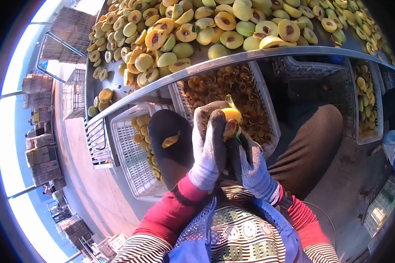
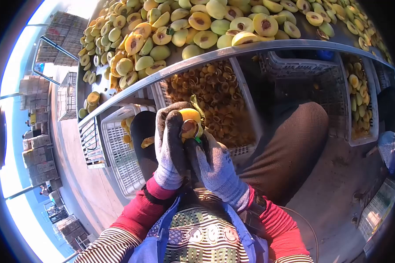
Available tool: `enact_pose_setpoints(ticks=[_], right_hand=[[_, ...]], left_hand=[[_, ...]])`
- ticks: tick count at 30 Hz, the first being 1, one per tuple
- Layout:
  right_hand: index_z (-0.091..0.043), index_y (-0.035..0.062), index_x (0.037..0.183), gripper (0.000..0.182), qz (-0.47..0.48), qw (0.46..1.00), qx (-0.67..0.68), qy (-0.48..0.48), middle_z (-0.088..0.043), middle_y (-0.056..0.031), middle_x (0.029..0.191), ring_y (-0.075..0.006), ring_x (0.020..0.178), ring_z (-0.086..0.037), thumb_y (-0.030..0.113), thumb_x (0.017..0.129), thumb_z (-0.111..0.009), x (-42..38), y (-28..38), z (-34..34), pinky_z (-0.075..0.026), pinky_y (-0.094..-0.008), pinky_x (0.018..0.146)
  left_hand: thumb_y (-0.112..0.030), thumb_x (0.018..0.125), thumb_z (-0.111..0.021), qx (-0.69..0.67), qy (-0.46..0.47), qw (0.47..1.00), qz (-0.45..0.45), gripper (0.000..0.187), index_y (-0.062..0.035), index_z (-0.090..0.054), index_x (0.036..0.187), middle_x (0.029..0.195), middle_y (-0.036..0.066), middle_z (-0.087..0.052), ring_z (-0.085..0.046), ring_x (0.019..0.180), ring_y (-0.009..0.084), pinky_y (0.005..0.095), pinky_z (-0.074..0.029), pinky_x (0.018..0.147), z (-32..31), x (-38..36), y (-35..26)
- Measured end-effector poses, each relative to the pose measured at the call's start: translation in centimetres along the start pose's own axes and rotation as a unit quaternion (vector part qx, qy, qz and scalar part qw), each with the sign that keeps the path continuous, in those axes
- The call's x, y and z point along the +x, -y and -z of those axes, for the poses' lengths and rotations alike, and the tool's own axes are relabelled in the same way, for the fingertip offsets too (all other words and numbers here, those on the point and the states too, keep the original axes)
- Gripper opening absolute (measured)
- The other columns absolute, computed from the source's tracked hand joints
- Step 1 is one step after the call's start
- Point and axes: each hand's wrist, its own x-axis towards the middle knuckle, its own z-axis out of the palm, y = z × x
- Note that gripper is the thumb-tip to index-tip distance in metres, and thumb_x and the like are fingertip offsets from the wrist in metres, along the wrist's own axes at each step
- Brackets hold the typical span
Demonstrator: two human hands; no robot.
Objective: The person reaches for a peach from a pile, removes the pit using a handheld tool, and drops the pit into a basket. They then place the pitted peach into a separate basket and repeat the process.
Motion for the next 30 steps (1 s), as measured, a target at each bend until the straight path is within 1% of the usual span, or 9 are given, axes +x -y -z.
enact_pose_setpoints(ticks=[7,10,13,15,19,21,25,29,30], right_hand=[[-0.052,-0.0041,0.118,0.029,-0.118,0.984,0.065,0.114,-0.06,-0.0218,0.1,-0.0333,0.09,-0.06,0.01,0.093,-0.053,-0.1,0.2,1.7,-0.047,-0.0384,0.08],[-0.053,-0.0034,0.117,0.028,-0.071,0.983,0.133,0.107,-0.061,-0.0192,0.099,-0.0293,0.089,-0.06,0.012,0.094,-0.054,-1.2,-1.0,1.6,-0.047,-0.0377,0.078],[-0.055,-0.0034,0.114,0.025,0.127,0.978,-0.154,0.068,-0.062,-0.015,0.094,-0.0255,0.083,-0.061,0.012,0.094,-0.053,-2.0,-1.5,2.1,-0.047,-0.0355,0.076],[-0.053,-0.0024,0.117,0.029,-0.218,0.955,0.155,0.127,-0.062,-0.0139,0.096,-0.0254,0.085,-0.059,0.015,0.094,-0.055,-1.0,0.7,2.7,-0.048,-0.0334,0.077],[-0.055,0.0013,0.109,0.032,-0.353,0.896,0.201,0.178,-0.06,-0.0095,0.082,-0.0212,0.067,-0.057,0.031,0.097,-0.051,-0.5,1.3,2.8,-0.048,-0.0288,0.062],[-0.051,0.0073,0.092,0.039,-0.448,0.392,0.766,0.242,-0.049,-0.003,0.062,-0.0141,0.047,-0.045,0.045,0.097,-0.044,-0.8,0.5,2.6,-0.038,-0.0264,0.043],[-0.04,0.0126,0.073,0.048,-0.412,0.164,0.855,0.267,-0.036,0.0017,0.053,-0.0098,0.038,-0.034,0.054,0.096,-0.037,-0.5,1.5,2.2,-0.028,-0.025,0.036],[-0.04,0.0117,0.075,0.048,-0.332,0.313,0.846,0.276,-0.037,0.0012,0.054,-0.0099,0.038,-0.034,0.054,0.097,-0.036,-0.8,0.9,2.0,-0.029,-0.0247,0.035],[-0.04,0.0111,0.076,0.047,-0.333,0.316,0.854,0.246,-0.038,0.0009,0.055,-0.0099,0.038,-0.034,0.053,0.097,-0.036,-0.5,0.7,2.2,-0.031,-0.0245,0.036]], left_hand=[[-0.027,0.098,-0.05,0.05,-0.007,0.998,-0.036,0.029,-0.0026,-0.05,0.112,0.098,0.01,-0.059,-0.056,0.084,0.0115,0.0254,-0.047,0.076,0.1,-1.0,1.5],[-0.028,0.098,-0.05,0.093,0.023,0.995,-0.021,0.029,-0.0021,-0.051,0.112,0.098,0.01,-0.06,-0.057,0.085,0.0122,0.027,-0.048,0.077,0.5,-0.9,1.7],[-0.03,0.097,-0.051,0.105,0.167,0.98,0.02,0.034,-0.0019,-0.052,0.116,0.099,0.009,-0.06,-0.056,0.085,0.0111,0.0263,-0.047,0.08,1.3,0.6,1.2],[-0.032,0.096,-0.054,0.047,0.225,0.963,0.138,0.036,-0.0017,-0.056,0.116,0.098,0.004,-0.061,-0.055,0.086,0.0098,0.0242,-0.046,0.08,1.9,1.7,0.0],[-0.028,0.096,-0.053,0.137,0.23,0.961,0.076,0.031,-0.0009,-0.061,0.106,0.087,0.004,-0.062,-0.057,0.078,0.0094,0.025,-0.046,0.071,1.8,1.9,0.7],[-0.025,0.096,-0.05,0.214,0.241,0.946,-0.024,0.028,-0.0001,-0.061,0.105,0.078,0.007,-0.063,-0.057,0.068,0.0098,0.0274,-0.047,0.064,2.0,1.8,1.0],[-0.033,0.098,-0.047,0.201,0.3,0.932,0.024,0.036,-0.0024,-0.061,0.11,0.086,0.004,-0.063,-0.056,0.071,0.007,0.0214,-0.046,0.065,2.1,1.7,1.0],[-0.041,0.098,-0.044,-0.138,0.11,0.964,0.199,0.043,-0.0023,-0.059,0.109,0.09,0.008,-0.063,-0.061,0.084,0.0163,0.0278,-0.048,0.079,1.6,-0.4,3.7],[-0.041,0.099,-0.04,-0.024,0.105,0.994,-0.031,0.045,-0.0022,-0.055,0.114,0.096,0.009,-0.064,-0.061,0.087,0.0169,0.0277,-0.049,0.08,1.7,-1.2,4.2]])
